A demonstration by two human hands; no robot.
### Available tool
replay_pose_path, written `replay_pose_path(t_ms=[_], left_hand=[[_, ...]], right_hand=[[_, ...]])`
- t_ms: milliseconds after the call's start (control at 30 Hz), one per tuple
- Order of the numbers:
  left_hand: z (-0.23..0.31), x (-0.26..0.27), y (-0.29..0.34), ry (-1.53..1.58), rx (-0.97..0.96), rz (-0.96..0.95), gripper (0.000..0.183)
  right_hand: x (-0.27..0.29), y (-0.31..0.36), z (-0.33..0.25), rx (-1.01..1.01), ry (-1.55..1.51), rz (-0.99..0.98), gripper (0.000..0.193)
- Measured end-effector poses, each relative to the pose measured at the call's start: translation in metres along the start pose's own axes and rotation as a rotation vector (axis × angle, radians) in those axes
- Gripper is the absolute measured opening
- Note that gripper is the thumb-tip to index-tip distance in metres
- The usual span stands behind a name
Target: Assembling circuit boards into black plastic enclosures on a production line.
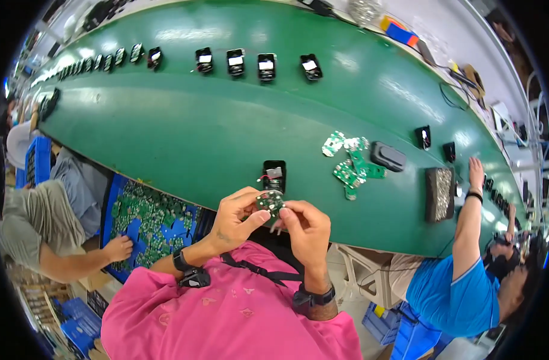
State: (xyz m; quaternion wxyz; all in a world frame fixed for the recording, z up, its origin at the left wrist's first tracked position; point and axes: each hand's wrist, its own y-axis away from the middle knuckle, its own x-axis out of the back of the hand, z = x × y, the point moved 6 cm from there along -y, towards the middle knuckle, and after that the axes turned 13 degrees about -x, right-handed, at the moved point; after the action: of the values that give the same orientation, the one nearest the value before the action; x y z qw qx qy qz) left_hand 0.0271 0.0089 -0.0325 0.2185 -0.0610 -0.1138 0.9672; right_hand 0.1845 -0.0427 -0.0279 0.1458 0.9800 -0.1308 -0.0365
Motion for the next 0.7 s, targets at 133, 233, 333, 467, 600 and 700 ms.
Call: replay_pose_path(t_ms=[133, 233, 333, 467, 600, 700], left_hand=[[-0.012, 0.019, 0.004, -0.066, 0.103, -0.036, 0.016], [-0.001, 0.012, 0.005, -0.513, -0.217, -0.412, 0.013], [0.002, 0.013, 0.006, -0.531, -0.273, -0.432, 0.014], [0.001, 0.031, -0.001, -0.435, -0.184, -0.394, 0.014], [0.016, 0.043, -0.011, -0.489, -0.187, -0.325, 0.014], [0.010, 0.079, -0.015, -0.371, 0.017, -0.004, 0.018]], right_hand=[[-0.014, -0.001, -0.017, 0.116, 0.440, -0.102, 0.013], [-0.019, -0.002, -0.040, 0.191, 0.612, -0.097, 0.013], [-0.025, -0.005, -0.039, 0.215, 0.747, -0.266, 0.012], [-0.033, -0.010, -0.040, 0.184, 0.701, -0.309, 0.011], [-0.031, -0.019, -0.032, 0.242, 0.704, -0.171, 0.007], [-0.025, -0.026, -0.031, 0.378, 0.626, 0.084, 0.007]])
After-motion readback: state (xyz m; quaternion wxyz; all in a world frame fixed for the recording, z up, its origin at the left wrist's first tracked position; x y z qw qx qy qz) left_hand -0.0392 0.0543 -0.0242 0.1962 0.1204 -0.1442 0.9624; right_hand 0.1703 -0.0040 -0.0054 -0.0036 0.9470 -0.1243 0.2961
